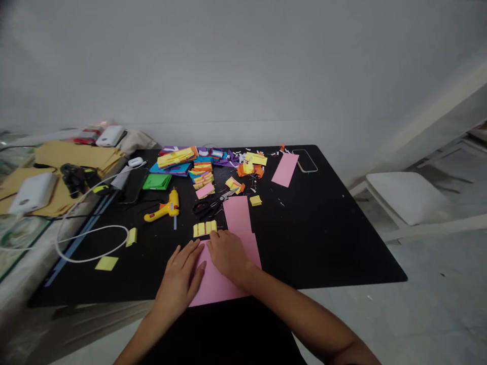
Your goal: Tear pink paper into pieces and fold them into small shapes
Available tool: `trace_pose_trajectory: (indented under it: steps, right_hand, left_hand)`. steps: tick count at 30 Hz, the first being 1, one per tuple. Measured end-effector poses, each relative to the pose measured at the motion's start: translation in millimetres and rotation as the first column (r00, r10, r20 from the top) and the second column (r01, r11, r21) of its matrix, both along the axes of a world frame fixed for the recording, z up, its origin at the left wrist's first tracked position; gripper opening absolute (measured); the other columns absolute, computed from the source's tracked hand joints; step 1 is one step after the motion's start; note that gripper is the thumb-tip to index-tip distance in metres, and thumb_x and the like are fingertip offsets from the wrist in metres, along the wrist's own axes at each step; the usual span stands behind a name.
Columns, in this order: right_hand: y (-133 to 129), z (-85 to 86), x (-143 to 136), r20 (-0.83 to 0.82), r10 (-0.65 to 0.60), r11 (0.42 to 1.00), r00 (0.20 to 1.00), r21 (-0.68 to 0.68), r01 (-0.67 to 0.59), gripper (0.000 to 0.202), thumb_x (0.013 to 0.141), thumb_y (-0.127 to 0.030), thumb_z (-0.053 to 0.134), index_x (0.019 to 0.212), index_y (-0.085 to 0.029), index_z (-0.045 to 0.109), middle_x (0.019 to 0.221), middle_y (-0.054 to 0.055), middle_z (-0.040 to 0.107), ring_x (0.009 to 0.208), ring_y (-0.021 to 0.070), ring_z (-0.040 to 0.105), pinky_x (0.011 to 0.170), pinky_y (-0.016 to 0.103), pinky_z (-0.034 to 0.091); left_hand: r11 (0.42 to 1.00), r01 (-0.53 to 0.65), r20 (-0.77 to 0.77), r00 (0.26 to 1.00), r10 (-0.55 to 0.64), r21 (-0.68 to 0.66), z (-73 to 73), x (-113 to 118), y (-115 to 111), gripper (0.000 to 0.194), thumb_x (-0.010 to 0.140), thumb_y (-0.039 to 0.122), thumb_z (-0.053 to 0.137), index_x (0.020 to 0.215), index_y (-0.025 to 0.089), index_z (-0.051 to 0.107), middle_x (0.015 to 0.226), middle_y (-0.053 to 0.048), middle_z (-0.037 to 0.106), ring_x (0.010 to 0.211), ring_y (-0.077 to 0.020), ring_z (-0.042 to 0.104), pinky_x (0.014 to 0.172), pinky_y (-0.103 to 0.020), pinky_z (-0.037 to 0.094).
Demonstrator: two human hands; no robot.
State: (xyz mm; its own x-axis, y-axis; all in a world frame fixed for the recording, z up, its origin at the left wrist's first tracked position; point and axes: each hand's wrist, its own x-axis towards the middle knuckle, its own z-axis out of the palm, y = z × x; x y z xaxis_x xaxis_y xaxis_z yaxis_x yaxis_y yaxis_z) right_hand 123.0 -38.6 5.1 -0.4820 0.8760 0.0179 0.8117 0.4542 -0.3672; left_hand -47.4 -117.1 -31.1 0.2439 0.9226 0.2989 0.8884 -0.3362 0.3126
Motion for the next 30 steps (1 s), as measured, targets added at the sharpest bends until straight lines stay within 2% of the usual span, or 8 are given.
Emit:
trace_pose_trajectory:
  steps: [5,11,15,21,24,27,28,30]
  right_hand:
    - [4,4.5,13,0.028,-0.148,0.987,0.989,-0.065,0.15,0.021,0.106,-0.025,0.052,0.093,-0.018,0.068,0.091,0.009,0.077,0.08,0.0231,0.071,0.066,0.031,0.043]
    - [14,8.1,55,0.05,-0.307,0.934,0.95,-0.175,0.311,0.021,0.101,-0.028,0.058,0.083,-0.021,0.066,0.08,0.002,0.076,0.072,0.018,0.068,0.057,0.028,0.031]
    - [18,11.5,85,0.071,-0.401,0.885,0.914,-0.227,0.406,0.021,0.1,-0.03,0.06,0.083,-0.021,0.067,0.082,0.003,0.076,0.074,0.0193,0.069,0.058,0.027,0.03]
    - [17,15.5,108,0.059,-0.455,0.857,0.888,-0.242,0.455,0.024,0.1,-0.033,0.06,0.079,-0.022,0.063,0.078,0.003,0.073,0.071,0.02,0.066,0.058,0.028,0.03]
    - [11,13.7,109,0.022,-0.455,0.866,0.89,-0.224,0.447,0.025,0.101,-0.033,0.057,0.078,-0.022,0.06,0.077,0.003,0.071,0.07,0.0201,0.065,0.059,0.029,0.032]
    - [2,11.3,112,-0.102,-0.433,0.891,0.896,-0.197,0.408,0.028,0.101,-0.037,0.054,0.078,-0.022,0.059,0.077,0.003,0.071,0.068,0.0203,0.064,0.061,0.03,0.035]
    - [-1,10.7,113,-0.15,-0.425,0.899,0.893,-0.189,0.396,0.029,0.101,-0.039,0.053,0.078,-0.023,0.059,0.077,0.003,0.071,0.068,0.0206,0.064,0.062,0.03,0.036]
    - [-8,9.4,118,-0.215,-0.426,0.902,0.879,-0.179,0.393,0.03,0.101,-0.042,0.052,0.078,-0.023,0.059,0.075,0.003,0.07,0.068,0.0212,0.064,0.064,0.031,0.039]
  left_hand:
    - [1.0,-0.015,-0.002,1.0,0.015,0.008,-0.4,1,0,0.042,0.103,0.026,0.054,0.144,0.017,0.058,0.15,-0.015,0.063,0.141,-0.0316,0.058,0.121,-0.057,0.041]
    - [1.0,-0.006,-0.015,1.0,0.006,0.026,-0.4,1,1,0.042,0.103,0.026,0.054,0.143,0.015,0.058,0.149,-0.016,0.063,0.14,-0.0318,0.059,0.121,-0.058,0.04]
    - [0.999,-0.013,0.001,1.0,0.013,0.036,-0.4,1,1,0.041,0.102,0.026,0.055,0.142,0.016,0.06,0.148,-0.015,0.064,0.139,-0.0318,0.06,0.12,-0.056,0.041]
    - [1.0,-0.006,0.005,1.0,0.005,0.03,-4.1,-1,3,0.041,0.102,0.026,0.055,0.141,0.016,0.06,0.146,-0.017,0.065,0.136,-0.0341,0.061,0.117,-0.059,0.043]
    - [0.999,-0.003,0.026,1.0,0.002,0.045,1.7,-2,2,0.041,0.102,0.025,0.056,0.142,0.016,0.058,0.145,-0.018,0.064,0.136,-0.0351,0.06,0.115,-0.062,0.044]
    - [0.994,0.098,0.072,0.992,-0.101,0.038,16.9,1,-4,0.044,0.101,0.024,0.06,0.145,0.019,0.055,0.148,-0.016,0.062,0.139,-0.0332,0.057,0.117,-0.059,0.043]
    - [0.982,0.19,0.091,0.977,-0.19,0.01,22.6,3,-6,0.046,0.101,0.025,0.062,0.146,0.021,0.054,0.147,-0.015,0.063,0.14,-0.0317,0.056,0.118,-0.056,0.044]
    - [0.918,0.391,0.13,0.916,-0.38,-0.065,31.9,10,-12,0.048,0.098,0.03,0.07,0.143,0.021,0.056,0.14,-0.013,0.068,0.133,-0.03,0.06,0.111,-0.049,0.052]
